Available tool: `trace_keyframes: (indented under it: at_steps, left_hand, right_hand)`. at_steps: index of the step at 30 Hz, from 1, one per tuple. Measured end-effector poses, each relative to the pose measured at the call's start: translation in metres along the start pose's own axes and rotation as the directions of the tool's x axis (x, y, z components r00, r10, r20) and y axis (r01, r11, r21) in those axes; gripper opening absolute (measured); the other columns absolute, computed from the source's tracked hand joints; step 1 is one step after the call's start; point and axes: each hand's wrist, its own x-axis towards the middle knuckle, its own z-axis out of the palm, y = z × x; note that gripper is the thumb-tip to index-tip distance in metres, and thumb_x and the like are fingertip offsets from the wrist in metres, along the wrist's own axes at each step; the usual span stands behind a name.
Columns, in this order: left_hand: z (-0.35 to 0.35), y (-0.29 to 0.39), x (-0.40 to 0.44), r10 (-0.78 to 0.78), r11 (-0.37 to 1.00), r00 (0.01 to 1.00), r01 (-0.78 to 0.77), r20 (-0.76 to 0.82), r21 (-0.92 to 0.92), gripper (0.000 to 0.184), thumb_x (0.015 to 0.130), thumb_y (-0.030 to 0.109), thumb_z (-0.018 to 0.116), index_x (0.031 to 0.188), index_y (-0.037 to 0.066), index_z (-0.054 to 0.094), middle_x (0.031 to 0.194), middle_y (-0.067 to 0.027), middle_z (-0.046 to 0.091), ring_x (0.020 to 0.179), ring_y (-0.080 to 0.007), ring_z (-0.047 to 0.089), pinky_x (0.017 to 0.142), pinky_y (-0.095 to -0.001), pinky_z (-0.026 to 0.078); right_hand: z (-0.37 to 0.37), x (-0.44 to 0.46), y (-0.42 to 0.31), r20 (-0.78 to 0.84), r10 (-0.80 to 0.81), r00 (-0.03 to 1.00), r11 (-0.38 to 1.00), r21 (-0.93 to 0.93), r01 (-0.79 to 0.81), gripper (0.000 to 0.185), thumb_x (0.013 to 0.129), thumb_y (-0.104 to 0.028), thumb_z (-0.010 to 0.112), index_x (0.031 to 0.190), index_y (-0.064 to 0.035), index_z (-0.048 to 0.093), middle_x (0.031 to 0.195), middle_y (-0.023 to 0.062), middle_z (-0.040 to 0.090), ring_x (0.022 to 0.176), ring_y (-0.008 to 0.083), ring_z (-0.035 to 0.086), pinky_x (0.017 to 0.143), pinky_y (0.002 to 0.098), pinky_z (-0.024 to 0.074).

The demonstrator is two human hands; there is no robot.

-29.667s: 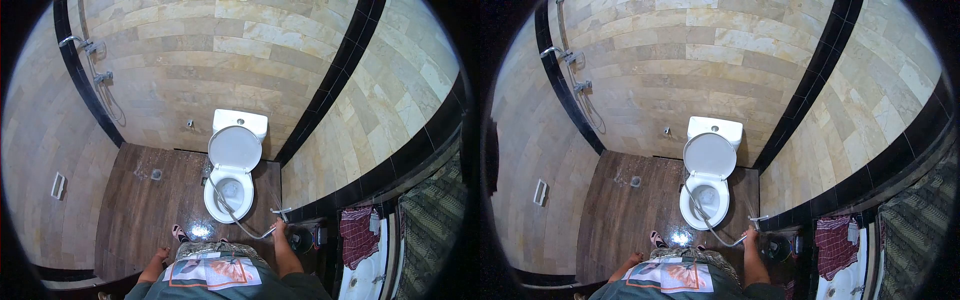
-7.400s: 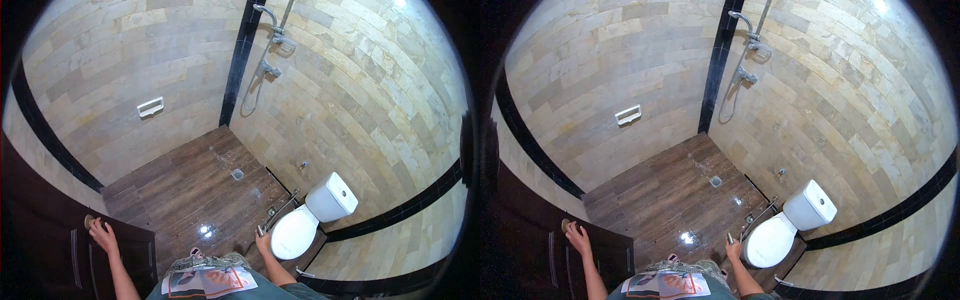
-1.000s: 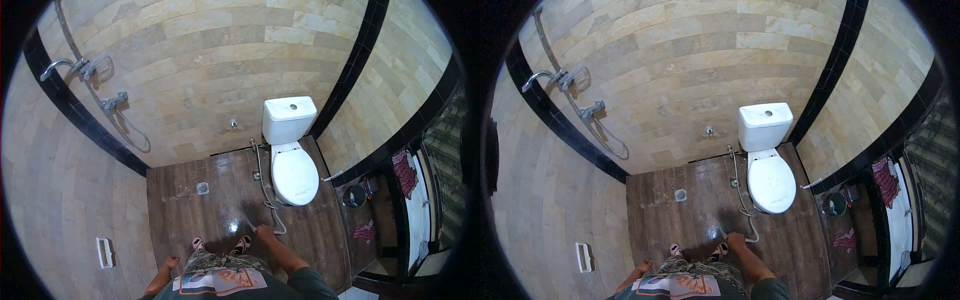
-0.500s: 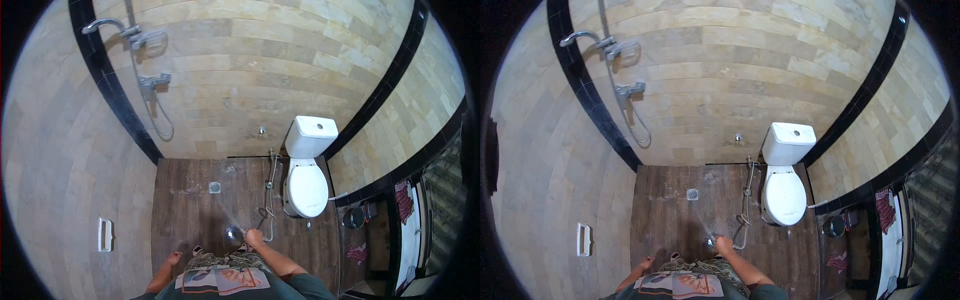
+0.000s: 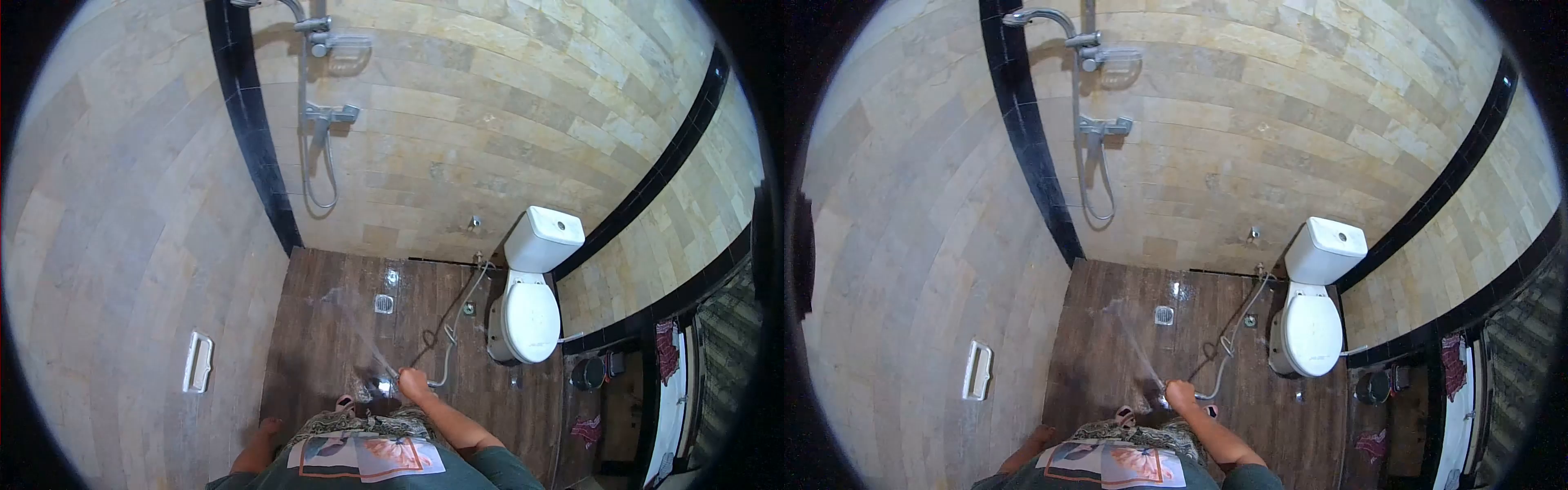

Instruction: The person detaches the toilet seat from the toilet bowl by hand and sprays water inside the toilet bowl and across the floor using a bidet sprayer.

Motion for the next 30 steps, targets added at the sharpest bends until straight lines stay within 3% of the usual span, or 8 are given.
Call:
trace_keyframes:
  at_steps: [5,10,13,15,18,22,27,30]
  left_hand:
    - [-0.028,-0.006,-0.010,-0.105,0.993,0.993,0.108,-0.054,0.047,0.038,0.067,0.036,0.045,0.074,0.002,0.058,0.080,-0.0188,0.054,0.080,-0.0323,0.051,0.071,-0.0389,0.040]
    - [-0.042,0.003,-0.036,-0.212,0.974,0.976,0.206,-0.058,-0.094,0.038,0.067,0.036,0.045,0.077,0.001,0.057,0.084,-0.0194,0.053,0.083,-0.0329,0.050,0.074,-0.0392,0.038]
    - [-0.034,-0.028,-0.026,0.007,0.993,1.000,-0.005,-0.016,0.114,0.040,0.068,0.036,0.044,0.083,0.001,0.056,0.090,-0.0193,0.052,0.088,-0.0325,0.048,0.077,-0.0390,0.036]
    - [-0.033,-0.034,-0.026,-0.264,0.964,0.961,0.265,0.080,-0.013,0.041,0.069,0.036,0.043,0.089,0.001,0.054,0.095,-0.0192,0.050,0.092,-0.0324,0.045,0.080,-0.0386,0.035]
    - [-0.018,-0.068,-0.012,-0.053,0.969,0.995,0.030,0.086,0.243,0.042,0.071,0.036,0.042,0.091,0.001,0.053,0.096,-0.0192,0.049,0.093,-0.0326,0.045,0.080,-0.0385,0.035]
    - [-0.012,-0.079,-0.003,0.020,0.968,0.999,-0.026,0.026,0.251,0.042,0.071,0.035,0.043,0.090,0.000,0.053,0.096,-0.0189,0.049,0.093,-0.0319,0.045,0.079,-0.0380,0.035]
    - [-0.051,0.004,-0.033,-0.308,0.947,0.952,0.307,0.007,-0.093,0.038,0.070,0.033,0.047,0.089,0.001,0.054,0.097,-0.0180,0.050,0.093,-0.0307,0.046,0.079,-0.0375,0.036]
    - [-0.047,-0.008,-0.020,-0.281,0.953,0.952,0.292,0.119,-0.086,0.039,0.070,0.035,0.046,0.087,0.001,0.055,0.094,-0.0171,0.051,0.090,-0.0302,0.048,0.077,-0.0371,0.037]
  right_hand:
    - [0.022,0.002,-0.039,0.212,-0.117,0.970,0.992,-0.020,0.124,0.015,0.063,-0.013,0.046,0.068,-0.0061,0.058,0.069,0.0158,0.056,0.063,0.0272,0.056,0.054,0.0388,0.0441]
    - [0.031,0.028,-0.061,0.163,-0.135,0.977,0.991,-0.002,0.137,0.016,0.063,-0.014,0.044,0.070,-0.0067,0.056,0.067,0.0157,0.056,0.062,0.0287,0.056,0.054,0.0393,0.0439]
    - [0.016,0.047,-0.073,0.141,-0.121,0.983,0.991,-0.036,0.128,0.015,0.062,-0.013,0.045,0.069,-0.0065,0.056,0.065,0.0154,0.056,0.062,0.0285,0.056,0.054,0.0391,0.0440]
    - [0.004,0.056,-0.081,0.053,-0.126,0.991,0.991,-0.029,0.128,0.014,0.061,-0.012,0.045,0.067,-0.0064,0.056,0.063,0.0150,0.055,0.061,0.0283,0.056,0.054,0.0389,0.0440]
    - [-0.007,0.069,-0.091,0.005,-0.088,0.996,0.996,-0.012,0.088,0.012,0.060,-0.011,0.046,0.065,-0.0064,0.056,0.063,0.0149,0.055,0.060,0.0282,0.056,0.054,0.0384,0.0440]
    - [-0.006,0.084,-0.092,-0.043,-0.067,0.997,0.997,0.020,0.068,0.012,0.060,-0.010,0.046,0.065,-0.0055,0.055,0.064,0.0149,0.055,0.060,0.0287,0.055,0.054,0.0385,0.0437]
    - [-0.026,0.087,-0.097,-0.116,-0.025,0.993,0.996,0.083,0.035,0.011,0.059,-0.009,0.048,0.065,-0.0047,0.055,0.065,0.0150,0.055,0.061,0.0299,0.054,0.056,0.0380,0.0435]
    - [-0.022,0.090,-0.088,-0.148,0.010,0.989,0.997,0.074,0.001,0.012,0.060,-0.011,0.049,0.068,-0.0068,0.057,0.065,0.0147,0.055,0.061,0.0295,0.055,0.056,0.0380,0.0436]
